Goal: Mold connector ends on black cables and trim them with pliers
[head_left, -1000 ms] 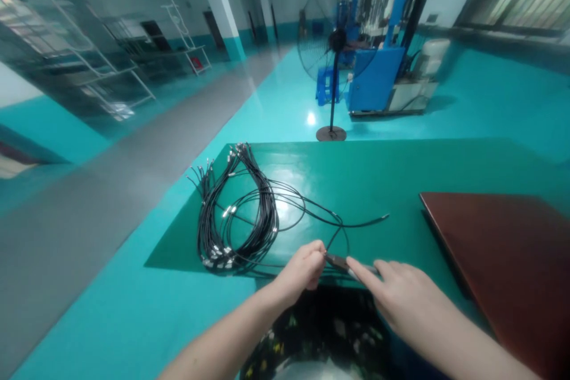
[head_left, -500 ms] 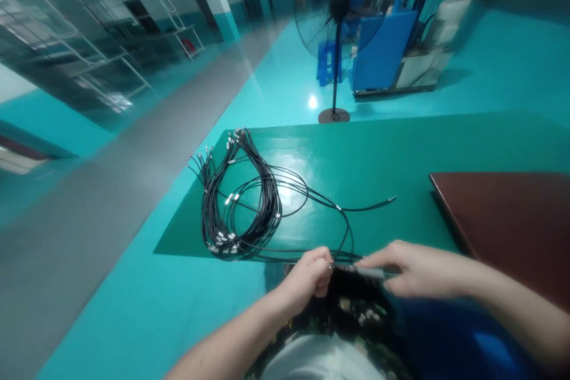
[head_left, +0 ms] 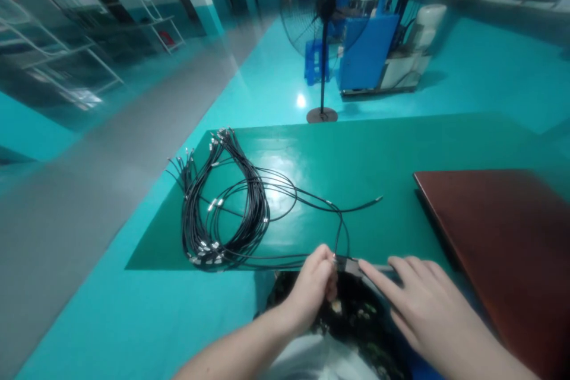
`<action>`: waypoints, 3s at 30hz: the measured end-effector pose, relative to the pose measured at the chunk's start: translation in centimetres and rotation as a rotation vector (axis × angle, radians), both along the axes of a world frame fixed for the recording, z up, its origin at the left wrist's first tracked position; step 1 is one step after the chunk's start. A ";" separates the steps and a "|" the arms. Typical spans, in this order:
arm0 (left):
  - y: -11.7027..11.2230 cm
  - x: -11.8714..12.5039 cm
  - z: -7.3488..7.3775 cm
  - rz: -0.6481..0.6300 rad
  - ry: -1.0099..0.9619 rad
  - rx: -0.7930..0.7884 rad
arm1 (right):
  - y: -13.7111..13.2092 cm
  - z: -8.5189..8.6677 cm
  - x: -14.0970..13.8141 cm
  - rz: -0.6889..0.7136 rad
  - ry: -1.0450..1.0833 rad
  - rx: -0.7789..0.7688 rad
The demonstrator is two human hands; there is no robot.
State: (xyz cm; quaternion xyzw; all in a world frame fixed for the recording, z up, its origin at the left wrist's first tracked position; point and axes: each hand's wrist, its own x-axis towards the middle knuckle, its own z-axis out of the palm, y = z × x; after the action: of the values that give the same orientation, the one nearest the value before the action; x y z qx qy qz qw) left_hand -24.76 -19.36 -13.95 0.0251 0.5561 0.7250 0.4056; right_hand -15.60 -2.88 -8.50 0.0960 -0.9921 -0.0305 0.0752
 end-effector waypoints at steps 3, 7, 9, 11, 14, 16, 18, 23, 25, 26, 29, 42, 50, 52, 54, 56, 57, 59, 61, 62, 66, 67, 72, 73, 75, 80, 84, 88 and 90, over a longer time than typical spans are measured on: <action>-0.1 0.2 0.0 -0.008 0.106 -0.056 | -0.1 0.3 -0.2 0.000 0.002 0.032; -0.3 0.8 0.0 0.037 0.161 -0.097 | -0.4 0.1 -0.2 0.019 0.025 0.046; -0.3 1.1 -0.1 0.059 0.170 -0.102 | -0.6 -0.3 -0.1 0.025 0.036 0.055; -0.2 1.2 -0.1 0.070 0.171 -0.095 | -0.7 -0.9 0.1 0.032 0.049 0.064; -0.2 1.2 0.1 0.077 0.182 -0.088 | -0.7 -1.9 0.4 0.042 0.043 0.071; -0.2 1.1 0.3 0.077 0.200 -0.107 | -0.7 -2.3 0.6 0.049 0.030 0.063; -0.4 0.9 0.5 0.065 0.239 -0.144 | -0.6 -2.6 0.6 0.068 0.020 0.028; -1.3 0.5 0.0 -0.044 0.376 -0.234 | -0.2 -2.7 0.7 0.108 -0.100 -0.138; -1.7 0.3 -0.2 -0.090 0.387 -0.245 | 0.0 -2.6 0.6 0.110 -0.174 -0.197; -1.8 0.2 -0.2 -0.105 0.384 -0.245 | 0.1 -2.5 0.6 0.109 -0.212 -0.225; -2.2 -0.2 0.1 -0.136 0.339 -0.214 | 0.5 -1.8 0.3 0.086 -0.321 -0.324; -2.2 -0.9 2.2 -0.129 -0.168 0.058 | -0.1 0.0 0.3 0.053 0.033 -0.191; -2.7 -0.9 2.3 -0.221 -0.117 0.031 | -0.4 0.6 -0.3 0.135 0.071 -0.094; -3.0 -1.0 2.2 -0.228 -0.040 -0.023 | -0.5 0.5 -0.6 0.172 0.057 -0.039; -3.4 -1.1 2.2 -0.226 0.017 -0.070 | -0.6 0.1 -0.9 0.208 0.033 0.009; -3.8 -1.1 2.2 -0.214 0.041 -0.096 | -0.7 -0.3 -1.1 0.227 0.006 0.028; -4.0 -1.1 2.2 -0.204 0.045 -0.105 | -0.7 -0.5 -1.1 0.236 -0.011 0.021; -4.4 -1.1 2.1 -0.182 0.037 -0.126 | -0.9 -0.7 -1.3 0.254 -0.058 -0.026; -4.7 -1.0 2.0 -0.174 0.024 -0.152 | -1.1 -0.4 -1.6 0.269 -0.137 -0.112; -4.9 -1.0 2.0 -0.180 0.016 -0.163 | -1.2 0.0 -1.9 0.272 -0.188 -0.168; -5.4 -0.9 2.4 -0.247 -0.028 -0.135 | -1.7 2.2 -3.5 0.269 -0.390 -0.435; -5.5 -0.8 2.5 -0.252 -0.052 -0.100 | -1.7 2.7 -4.0 0.278 -0.426 -0.488; -5.8 -0.7 2.6 -0.136 -0.122 0.052 | -0.6 3.3 -5.3 0.251 -0.421 -0.504; -5.7 -0.7 2.5 -0.100 -0.124 0.070 | -0.3 3.1 -5.3 0.228 -0.384 -0.465; -5.4 -0.7 2.4 -0.035 -0.135 0.114 | 0.1 2.4 -4.8 0.183 -0.273 -0.353; -3.5 -0.5 2.3 0.046 -0.125 0.167 | 0.3 1.4 -2.6 0.160 -0.013 -0.104; -2.2 -0.3 2.2 0.020 -0.072 0.129 | 0.4 1.8 -1.3 0.140 0.043 -0.041; -1.4 0.0 2.0 0.001 0.008 0.078 | 0.6 1.9 -0.8 0.127 0.086 0.003; -1.1 0.1 2.0 -0.008 0.051 0.044 | 0.7 1.9 -0.6 0.122 0.086 0.020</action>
State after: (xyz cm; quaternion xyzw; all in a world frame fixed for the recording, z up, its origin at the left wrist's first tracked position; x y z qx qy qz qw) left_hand -24.65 -20.50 -11.94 0.0544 0.5502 0.7345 0.3934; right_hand -16.18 -2.16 -6.63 0.1554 -0.9799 -0.0400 0.1185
